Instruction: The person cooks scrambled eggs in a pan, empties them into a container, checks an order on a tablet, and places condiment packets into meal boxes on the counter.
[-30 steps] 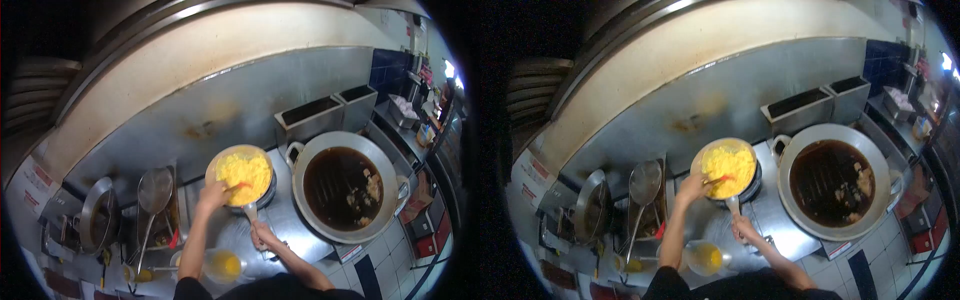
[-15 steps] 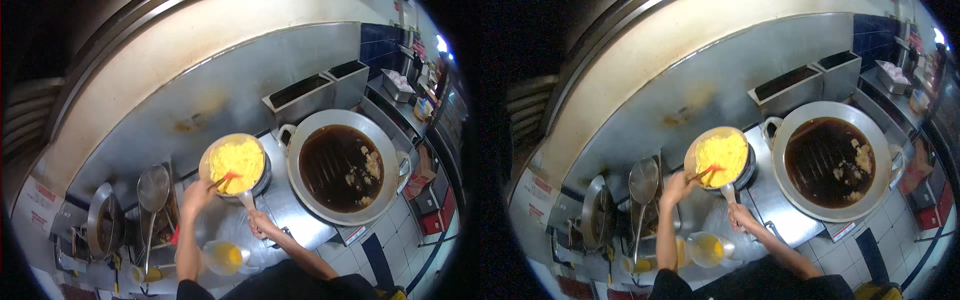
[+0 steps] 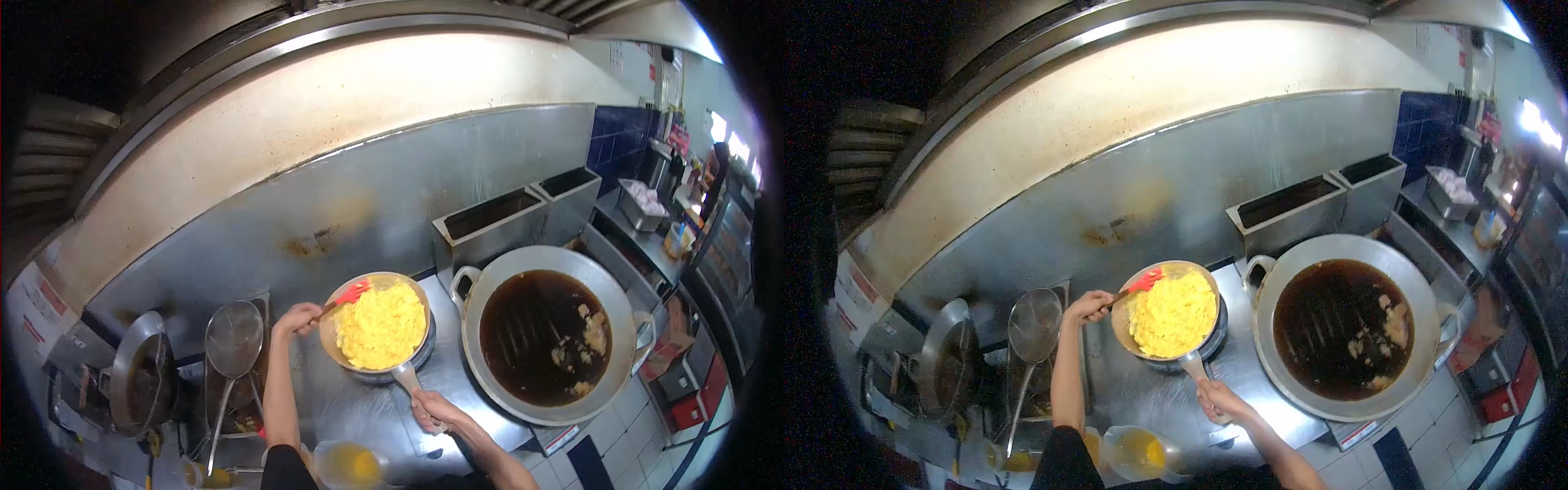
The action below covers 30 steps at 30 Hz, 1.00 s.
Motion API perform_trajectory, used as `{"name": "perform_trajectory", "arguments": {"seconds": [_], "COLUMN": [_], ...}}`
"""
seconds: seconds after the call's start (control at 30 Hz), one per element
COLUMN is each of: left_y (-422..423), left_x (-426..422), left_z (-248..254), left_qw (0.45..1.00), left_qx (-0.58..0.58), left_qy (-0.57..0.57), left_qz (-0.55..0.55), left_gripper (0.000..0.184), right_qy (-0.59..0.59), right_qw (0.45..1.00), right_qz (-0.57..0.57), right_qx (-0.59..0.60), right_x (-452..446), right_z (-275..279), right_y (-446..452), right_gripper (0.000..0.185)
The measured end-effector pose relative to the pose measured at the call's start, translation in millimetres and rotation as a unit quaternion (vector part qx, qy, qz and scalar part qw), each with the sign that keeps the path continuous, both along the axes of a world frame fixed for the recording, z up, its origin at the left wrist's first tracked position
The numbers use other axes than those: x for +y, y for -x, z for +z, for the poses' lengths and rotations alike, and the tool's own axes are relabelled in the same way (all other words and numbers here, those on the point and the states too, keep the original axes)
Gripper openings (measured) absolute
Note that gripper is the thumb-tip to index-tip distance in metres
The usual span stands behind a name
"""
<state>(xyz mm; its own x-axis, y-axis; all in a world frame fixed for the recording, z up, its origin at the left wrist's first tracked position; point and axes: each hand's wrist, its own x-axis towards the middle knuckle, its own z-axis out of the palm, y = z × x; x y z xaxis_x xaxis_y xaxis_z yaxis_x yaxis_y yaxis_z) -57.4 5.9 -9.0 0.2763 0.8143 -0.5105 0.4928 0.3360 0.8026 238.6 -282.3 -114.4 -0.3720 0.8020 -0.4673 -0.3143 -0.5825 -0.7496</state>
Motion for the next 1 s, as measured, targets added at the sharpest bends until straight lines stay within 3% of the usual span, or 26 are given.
{"name": "perform_trajectory", "arguments": {"seconds": [0.17,0.23,0.27,0.33,0.37,0.47,0.5,0.6,0.7,0.77,0.83,0.9,0.97,1.0], "left_y": [-53.5,-58.1,-64.0,-81.5,-82.0,-87.9,-88.3,-94.9,-107.5,-95.0,-88.5,-84.3,-94.0,-103.2], "left_x": [30.2,25.7,18.6,-6.2,-20.4,-88.0,-116.2,-174.7,-176.7,-192.8,-219.1,-221.6,-194.2,-185.3], "left_z": [4.2,23.5,35.6,59.8,64.0,108.6,115.5,92.4,48.5,73.8,113.5,96.5,42.6,35.1], "left_qw": [0.994,0.981,0.982,0.947,0.947,0.859,0.857,0.823,0.852,0.843,0.878,0.872,0.847,0.858], "left_qx": [-0.012,0.040,0.039,0.160,0.159,0.235,0.241,0.368,0.344,0.363,0.354,0.349,0.348,0.332], "left_qy": [0.024,-0.003,0.005,-0.083,-0.076,-0.291,-0.283,-0.360,-0.363,-0.360,-0.289,-0.319,-0.373,-0.377], "left_qz": [-0.102,-0.191,-0.185,-0.265,-0.268,-0.350,-0.358,-0.239,-0.154,-0.167,-0.143,-0.125,-0.152,-0.108], "left_gripper": [0.017,0.023,0.023,0.026,0.026,0.024,0.024,0.026,0.023,0.024,0.024,0.024,0.025,0.025], "right_qy": [0.049,0.065,0.058,0.039,0.046,0.036,0.056,0.040,0.014,0.025,0.025,0.022,0.000,-0.031], "right_qw": [0.998,0.996,0.997,0.997,0.997,0.999,0.998,0.997,0.998,0.997,0.996,0.996,0.995,0.994], "right_qz": [0.032,0.041,0.041,0.039,0.037,0.013,0.009,-0.019,-0.021,-0.041,-0.062,-0.061,-0.069,-0.087], "right_qx": [0.030,0.052,0.041,0.054,0.055,0.026,0.028,0.066,0.059,0.061,0.063,0.068,0.066,0.057], "right_x": [6.9,9.6,11.5,11.3,8.1,3.6,1.6,-1.5,-5.0,-8.5,-7.6,-5.6,-1.4,-5.1], "right_z": [19.2,17.6,18.3,9.3,16.7,30.2,32.7,12.6,2.8,9.5,11.8,5.9,-10.3,-11.6], "right_y": [-16.6,-17.6,-20.5,-25.1,-24.5,-17.4,-13.7,2.9,18.8,22.3,24.7,33.9,47.9,54.7], "right_gripper": [0.039,0.038,0.037,0.037,0.037,0.035,0.035,0.041,0.043,0.043,0.043,0.043,0.043,0.043]}}
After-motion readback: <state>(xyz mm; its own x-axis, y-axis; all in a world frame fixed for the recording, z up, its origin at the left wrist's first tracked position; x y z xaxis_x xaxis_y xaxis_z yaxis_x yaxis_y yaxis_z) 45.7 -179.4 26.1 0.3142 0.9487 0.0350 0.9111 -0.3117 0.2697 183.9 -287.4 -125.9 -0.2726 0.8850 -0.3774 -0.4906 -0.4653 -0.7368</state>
